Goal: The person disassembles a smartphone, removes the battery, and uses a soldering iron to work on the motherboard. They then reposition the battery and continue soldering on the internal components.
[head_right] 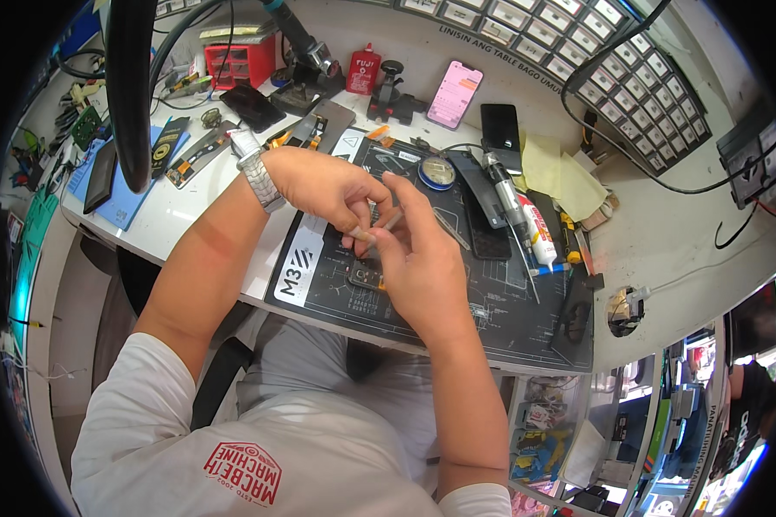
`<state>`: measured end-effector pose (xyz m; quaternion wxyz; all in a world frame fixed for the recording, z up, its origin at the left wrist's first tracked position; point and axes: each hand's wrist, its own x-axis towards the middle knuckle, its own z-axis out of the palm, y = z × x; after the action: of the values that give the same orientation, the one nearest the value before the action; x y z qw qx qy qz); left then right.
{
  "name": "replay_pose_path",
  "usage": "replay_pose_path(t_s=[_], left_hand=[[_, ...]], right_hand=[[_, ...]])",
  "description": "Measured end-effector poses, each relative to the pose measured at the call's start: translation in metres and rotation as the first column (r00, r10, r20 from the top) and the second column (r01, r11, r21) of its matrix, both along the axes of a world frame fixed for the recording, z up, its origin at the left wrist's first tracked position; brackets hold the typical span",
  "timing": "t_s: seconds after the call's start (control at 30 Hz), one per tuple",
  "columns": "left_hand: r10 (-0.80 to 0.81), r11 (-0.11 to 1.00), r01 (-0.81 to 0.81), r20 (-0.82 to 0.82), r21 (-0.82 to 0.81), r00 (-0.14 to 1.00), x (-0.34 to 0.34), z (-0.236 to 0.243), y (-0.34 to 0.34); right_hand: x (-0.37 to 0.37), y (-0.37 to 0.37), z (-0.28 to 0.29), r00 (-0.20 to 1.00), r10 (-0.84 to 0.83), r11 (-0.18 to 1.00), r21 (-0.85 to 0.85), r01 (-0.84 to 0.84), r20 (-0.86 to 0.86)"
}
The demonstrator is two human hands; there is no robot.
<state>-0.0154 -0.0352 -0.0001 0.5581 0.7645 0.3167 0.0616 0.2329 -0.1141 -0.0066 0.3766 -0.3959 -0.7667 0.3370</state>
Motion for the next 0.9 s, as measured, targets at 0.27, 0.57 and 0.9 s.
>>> replay_pose_path(t_s=[0.27,0.57,0.9], left_hand=[[0.112,0.964,-0.105,-0.013,0.243,0.994,0.003,0.007,0.003],[0.407,0.767,-0.468,0.230,0.439,0.884,0.010,-0.020,0.010],[0.431,0.752,-0.442,0.142,0.488,0.891,0.027,-0.020,0.010]], right_hand=[[-0.003,-0.005,0.011,0.987,0.157,0.987,0.009,-0.157,0.020],[-0.013,-0.018,0.001,0.991,0.137,0.986,0.092,-0.137,0.007],[-0.022,-0.028,-0.003,0.982,0.170,0.962,0.201,-0.183,0.078]])
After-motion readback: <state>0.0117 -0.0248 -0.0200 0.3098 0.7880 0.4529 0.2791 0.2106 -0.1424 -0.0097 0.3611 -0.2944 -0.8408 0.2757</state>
